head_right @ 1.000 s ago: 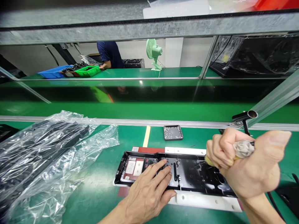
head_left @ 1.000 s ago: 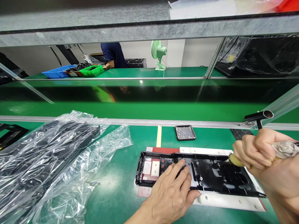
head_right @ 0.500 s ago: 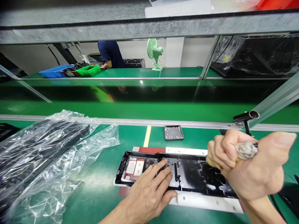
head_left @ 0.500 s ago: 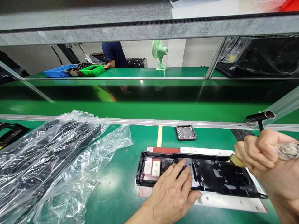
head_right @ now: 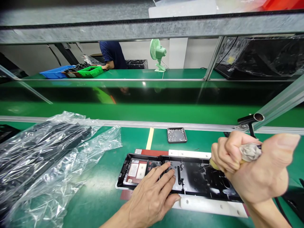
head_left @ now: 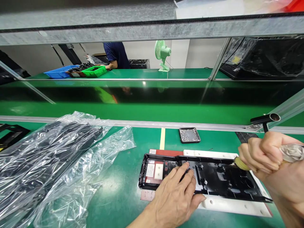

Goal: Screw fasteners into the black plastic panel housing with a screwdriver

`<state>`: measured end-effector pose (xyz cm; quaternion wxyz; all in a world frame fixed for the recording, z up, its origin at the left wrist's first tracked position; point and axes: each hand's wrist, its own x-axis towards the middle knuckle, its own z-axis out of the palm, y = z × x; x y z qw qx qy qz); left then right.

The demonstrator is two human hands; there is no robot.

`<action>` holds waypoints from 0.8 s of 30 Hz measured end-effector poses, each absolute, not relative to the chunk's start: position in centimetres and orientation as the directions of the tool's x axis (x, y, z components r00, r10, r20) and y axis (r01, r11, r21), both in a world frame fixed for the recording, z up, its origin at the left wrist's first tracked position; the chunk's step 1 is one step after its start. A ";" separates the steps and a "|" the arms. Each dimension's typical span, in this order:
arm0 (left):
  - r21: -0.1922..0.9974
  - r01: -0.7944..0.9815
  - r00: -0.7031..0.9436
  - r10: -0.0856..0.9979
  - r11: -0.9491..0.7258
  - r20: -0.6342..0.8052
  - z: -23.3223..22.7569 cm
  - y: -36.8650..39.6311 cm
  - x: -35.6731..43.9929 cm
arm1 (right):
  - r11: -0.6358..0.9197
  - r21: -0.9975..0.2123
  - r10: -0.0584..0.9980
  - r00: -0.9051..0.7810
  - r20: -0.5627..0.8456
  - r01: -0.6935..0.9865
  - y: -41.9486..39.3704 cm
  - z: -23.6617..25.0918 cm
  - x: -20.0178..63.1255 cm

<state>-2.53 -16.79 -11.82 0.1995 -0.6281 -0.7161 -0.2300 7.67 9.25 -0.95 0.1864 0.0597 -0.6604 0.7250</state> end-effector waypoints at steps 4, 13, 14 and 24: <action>0.079 0.992 -0.129 0.813 0.102 0.568 -11.9 -16.9 -2.5 | -0.034 -0.933 0.190 -0.919 0.347 -0.359 9.1 -0.8 7.5; 0.069 0.992 -0.128 0.796 0.108 0.592 -11.9 -16.7 -2.5 | -0.068 -0.925 0.174 -0.918 0.358 -0.373 9.2 -1.2 7.7; 0.071 0.991 -0.132 0.796 0.112 0.590 -11.9 -16.7 -2.4 | -0.070 -0.923 0.167 -0.917 0.362 -0.377 9.3 -1.3 7.7; 0.074 0.991 -0.135 0.786 0.114 0.604 -11.7 -16.5 -2.4 | -0.044 -0.922 0.252 -0.898 0.362 -0.384 9.0 -2.1 8.2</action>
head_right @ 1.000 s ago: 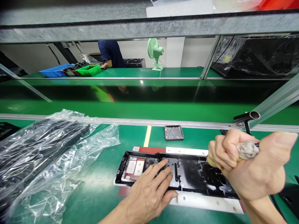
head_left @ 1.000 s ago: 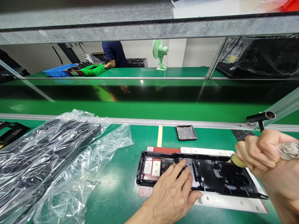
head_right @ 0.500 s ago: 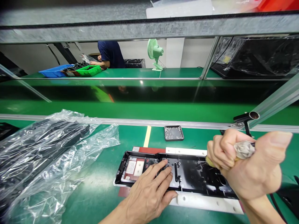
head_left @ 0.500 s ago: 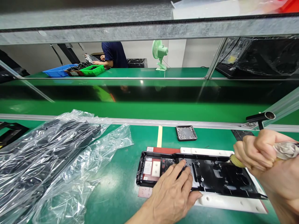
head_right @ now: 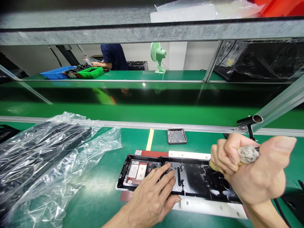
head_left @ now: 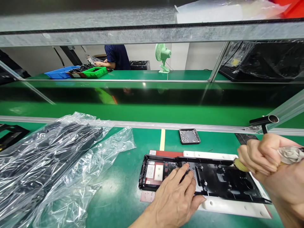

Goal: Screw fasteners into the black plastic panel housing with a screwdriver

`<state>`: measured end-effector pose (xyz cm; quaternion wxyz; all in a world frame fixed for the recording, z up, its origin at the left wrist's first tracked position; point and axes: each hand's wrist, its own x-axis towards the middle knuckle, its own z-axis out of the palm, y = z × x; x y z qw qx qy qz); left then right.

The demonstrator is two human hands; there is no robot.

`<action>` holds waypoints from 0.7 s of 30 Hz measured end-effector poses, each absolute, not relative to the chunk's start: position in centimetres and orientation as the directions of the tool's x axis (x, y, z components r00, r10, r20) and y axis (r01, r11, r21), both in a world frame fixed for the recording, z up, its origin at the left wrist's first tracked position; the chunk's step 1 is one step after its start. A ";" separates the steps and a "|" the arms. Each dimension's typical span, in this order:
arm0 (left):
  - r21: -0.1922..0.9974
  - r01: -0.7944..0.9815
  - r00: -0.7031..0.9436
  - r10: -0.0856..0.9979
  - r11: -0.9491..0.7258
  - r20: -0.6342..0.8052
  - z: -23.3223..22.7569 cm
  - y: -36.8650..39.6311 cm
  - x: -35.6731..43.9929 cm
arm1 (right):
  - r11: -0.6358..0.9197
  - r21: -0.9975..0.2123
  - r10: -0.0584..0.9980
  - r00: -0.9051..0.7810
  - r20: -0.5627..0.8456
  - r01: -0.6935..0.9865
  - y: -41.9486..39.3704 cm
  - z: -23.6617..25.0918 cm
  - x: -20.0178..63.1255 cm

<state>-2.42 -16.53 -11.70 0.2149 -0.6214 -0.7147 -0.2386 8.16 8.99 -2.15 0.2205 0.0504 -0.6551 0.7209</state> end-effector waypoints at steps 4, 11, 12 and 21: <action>0.063 0.990 -0.136 0.781 0.123 0.610 -11.7 -16.5 -2.4 | -0.051 -0.927 0.323 -0.885 0.336 -0.371 8.7 -2.5 8.6; 0.061 0.991 -0.134 0.774 0.123 0.618 -11.8 -16.5 -2.4 | -0.019 -0.937 0.353 -0.880 0.319 -0.347 8.2 -2.0 8.4; 0.061 0.991 -0.134 0.775 0.122 0.618 -11.8 -16.5 -2.4 | -0.011 -0.939 0.348 -0.882 0.319 -0.344 8.1 -1.9 8.3; 0.063 0.990 -0.136 0.768 0.123 0.626 -11.6 -16.5 -2.4 | -0.002 -0.934 0.400 -0.856 0.328 -0.358 7.8 -2.1 8.4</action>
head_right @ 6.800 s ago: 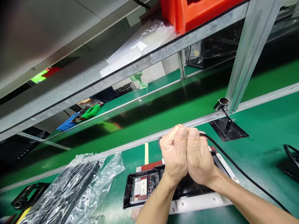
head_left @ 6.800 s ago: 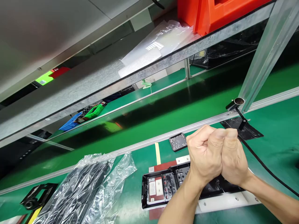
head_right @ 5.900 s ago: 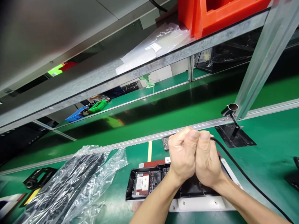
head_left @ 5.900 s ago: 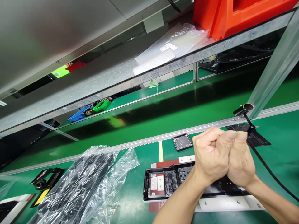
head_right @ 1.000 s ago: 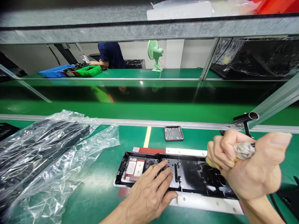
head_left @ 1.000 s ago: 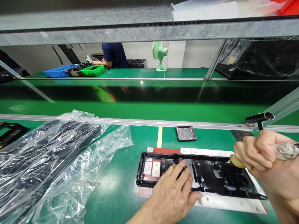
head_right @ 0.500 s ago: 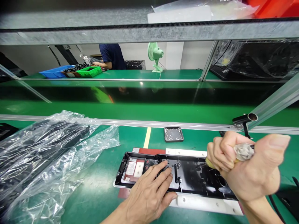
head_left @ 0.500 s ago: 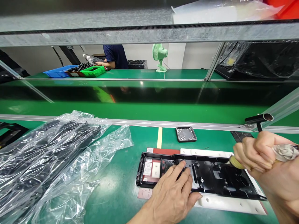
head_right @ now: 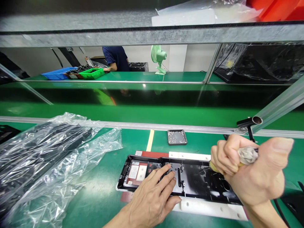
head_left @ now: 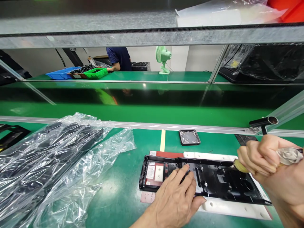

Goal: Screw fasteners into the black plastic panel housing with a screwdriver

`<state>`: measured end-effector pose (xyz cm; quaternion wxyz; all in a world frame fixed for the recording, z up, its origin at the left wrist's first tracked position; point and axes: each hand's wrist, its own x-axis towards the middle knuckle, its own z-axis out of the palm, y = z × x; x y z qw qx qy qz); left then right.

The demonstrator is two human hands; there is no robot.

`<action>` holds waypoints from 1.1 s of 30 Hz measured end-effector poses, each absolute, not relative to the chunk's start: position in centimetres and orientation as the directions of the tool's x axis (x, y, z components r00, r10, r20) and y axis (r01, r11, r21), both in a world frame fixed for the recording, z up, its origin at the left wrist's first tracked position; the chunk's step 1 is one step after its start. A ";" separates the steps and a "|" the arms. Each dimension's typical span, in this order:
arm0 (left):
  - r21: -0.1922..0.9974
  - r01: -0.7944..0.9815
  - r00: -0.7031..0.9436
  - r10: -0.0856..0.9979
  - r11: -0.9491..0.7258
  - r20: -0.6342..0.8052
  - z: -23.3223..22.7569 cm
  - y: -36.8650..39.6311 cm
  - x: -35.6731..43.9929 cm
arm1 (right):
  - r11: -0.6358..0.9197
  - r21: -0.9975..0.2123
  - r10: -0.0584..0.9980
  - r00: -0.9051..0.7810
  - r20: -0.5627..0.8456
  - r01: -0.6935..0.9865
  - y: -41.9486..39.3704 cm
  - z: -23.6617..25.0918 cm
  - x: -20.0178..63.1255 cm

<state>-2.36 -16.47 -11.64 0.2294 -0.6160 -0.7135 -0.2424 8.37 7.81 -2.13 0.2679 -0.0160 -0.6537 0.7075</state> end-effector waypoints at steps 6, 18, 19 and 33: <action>0.067 0.990 -0.136 0.758 0.121 0.637 -11.5 -16.4 -2.4 | 0.053 -0.937 0.428 -0.840 0.333 -0.344 6.9 -1.0 7.7; 0.086 0.990 -0.142 0.770 0.114 0.622 -11.8 -16.4 -2.4 | 0.019 -0.952 0.535 -0.802 0.267 -0.305 5.4 0.6 7.0; 0.087 0.990 -0.142 0.772 0.113 0.619 -11.8 -16.4 -2.4 | 0.014 -0.952 0.513 -0.815 0.268 -0.305 5.6 0.6 7.0; 0.081 0.990 -0.142 0.775 0.117 0.616 -11.9 -16.4 -2.4 | 0.027 -0.956 0.554 -0.792 0.258 -0.293 5.4 0.4 7.4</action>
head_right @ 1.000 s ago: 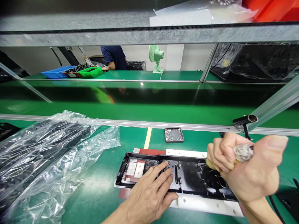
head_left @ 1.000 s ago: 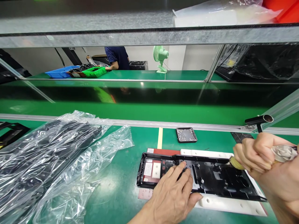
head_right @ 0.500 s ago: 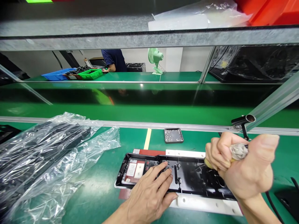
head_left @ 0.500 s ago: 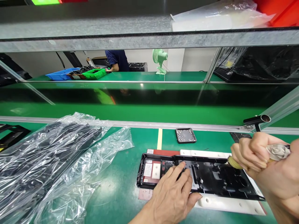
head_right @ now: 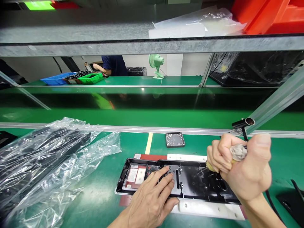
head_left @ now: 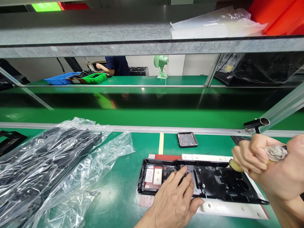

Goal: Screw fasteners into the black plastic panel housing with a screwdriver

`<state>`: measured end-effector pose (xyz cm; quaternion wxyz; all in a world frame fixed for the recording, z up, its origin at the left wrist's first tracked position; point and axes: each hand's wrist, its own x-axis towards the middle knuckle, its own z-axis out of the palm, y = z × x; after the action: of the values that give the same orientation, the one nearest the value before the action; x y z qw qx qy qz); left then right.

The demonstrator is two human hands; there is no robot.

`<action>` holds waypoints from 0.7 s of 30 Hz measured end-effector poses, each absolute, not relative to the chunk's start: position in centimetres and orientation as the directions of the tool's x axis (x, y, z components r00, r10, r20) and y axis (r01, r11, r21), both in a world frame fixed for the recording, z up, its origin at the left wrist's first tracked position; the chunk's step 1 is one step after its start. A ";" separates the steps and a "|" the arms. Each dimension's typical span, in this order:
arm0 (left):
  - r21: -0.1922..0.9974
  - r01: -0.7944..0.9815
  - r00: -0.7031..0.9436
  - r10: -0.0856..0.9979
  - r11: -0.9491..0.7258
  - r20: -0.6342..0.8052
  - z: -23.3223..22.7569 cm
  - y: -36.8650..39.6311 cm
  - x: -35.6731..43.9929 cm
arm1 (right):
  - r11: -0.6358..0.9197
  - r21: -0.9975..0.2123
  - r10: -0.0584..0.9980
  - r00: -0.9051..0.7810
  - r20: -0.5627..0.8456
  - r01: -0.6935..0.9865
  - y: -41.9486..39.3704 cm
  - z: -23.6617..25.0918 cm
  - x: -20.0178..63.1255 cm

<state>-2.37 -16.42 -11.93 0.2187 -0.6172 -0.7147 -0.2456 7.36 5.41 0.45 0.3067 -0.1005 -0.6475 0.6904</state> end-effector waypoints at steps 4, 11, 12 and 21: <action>0.085 0.990 -0.141 0.770 0.112 0.623 -12.0 -16.4 -2.4 | -0.019 -0.962 0.552 -0.805 0.217 -0.273 5.8 0.5 7.7; 0.088 0.990 -0.142 0.771 0.112 0.621 -11.7 -16.5 -2.3 | -0.099 -0.963 0.391 -0.900 0.193 -0.250 7.9 0.2 8.3; 0.089 0.990 -0.144 0.772 0.113 0.619 -11.7 -16.5 -2.3 | -0.101 -0.965 0.387 -0.903 0.188 -0.244 8.1 0.2 8.3; 0.091 0.989 -0.148 0.776 0.116 0.613 -11.7 -16.5 -2.3 | 0.128 -0.959 0.521 -0.805 0.282 -0.253 7.1 0.5 7.6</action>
<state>-2.32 -16.46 -11.68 0.2143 -0.6166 -0.7156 -0.2484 7.60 7.13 0.52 0.2966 -0.0972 -0.6900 0.6531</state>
